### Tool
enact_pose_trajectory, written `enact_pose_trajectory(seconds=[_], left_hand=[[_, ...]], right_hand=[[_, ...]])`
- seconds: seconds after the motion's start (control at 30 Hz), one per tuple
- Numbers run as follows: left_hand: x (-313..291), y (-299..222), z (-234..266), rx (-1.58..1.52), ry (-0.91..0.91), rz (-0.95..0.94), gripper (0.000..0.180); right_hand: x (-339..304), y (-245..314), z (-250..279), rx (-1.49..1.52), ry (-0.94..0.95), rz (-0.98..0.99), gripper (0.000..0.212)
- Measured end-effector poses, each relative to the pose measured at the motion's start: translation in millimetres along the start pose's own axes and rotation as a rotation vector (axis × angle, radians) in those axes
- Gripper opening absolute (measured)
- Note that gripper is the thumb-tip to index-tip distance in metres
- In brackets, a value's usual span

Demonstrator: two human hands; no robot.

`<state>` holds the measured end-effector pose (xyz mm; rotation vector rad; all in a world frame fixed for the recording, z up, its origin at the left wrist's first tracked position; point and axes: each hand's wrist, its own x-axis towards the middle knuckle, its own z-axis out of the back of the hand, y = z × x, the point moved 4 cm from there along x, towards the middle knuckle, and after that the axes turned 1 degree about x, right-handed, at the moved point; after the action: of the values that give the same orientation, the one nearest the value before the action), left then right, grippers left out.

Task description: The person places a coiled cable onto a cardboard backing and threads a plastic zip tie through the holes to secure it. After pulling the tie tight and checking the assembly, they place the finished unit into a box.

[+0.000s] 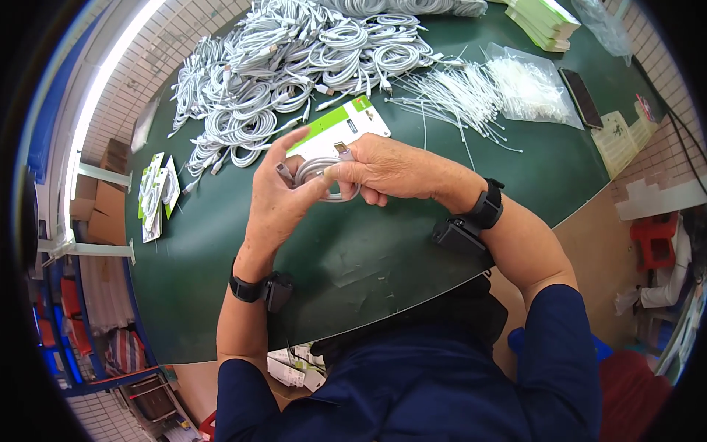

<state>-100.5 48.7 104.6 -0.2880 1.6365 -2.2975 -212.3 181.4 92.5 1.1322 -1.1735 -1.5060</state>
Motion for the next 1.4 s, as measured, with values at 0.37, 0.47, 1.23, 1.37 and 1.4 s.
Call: enact_pose_trajectory(seconds=[0.37, 0.47, 1.23, 1.37, 1.4], left_hand=[[-43, -38, -23, 0.519, -0.214, -0.665, 0.082], [-36, -35, -41, 0.654, -0.245, -0.671, 0.085], [-23, -36, -2, 0.252, -0.187, -0.706, 0.018], [-22, -37, 7, 0.119, -0.15, -0.605, 0.013], [-22, -35, 10, 0.086, -0.133, -0.582, 0.012]], right_hand=[[2, -6, 8, 0.545, -0.075, 0.07, 0.035], [3, -8, -6, 0.803, 0.001, 0.096, 0.032], [-9, 18, 15, 0.302, -0.277, 0.259, 0.044], [-20, 32, 23, -0.184, -0.384, 0.532, 0.053], [-24, 36, 22, -0.352, -0.401, 0.643, 0.057]])
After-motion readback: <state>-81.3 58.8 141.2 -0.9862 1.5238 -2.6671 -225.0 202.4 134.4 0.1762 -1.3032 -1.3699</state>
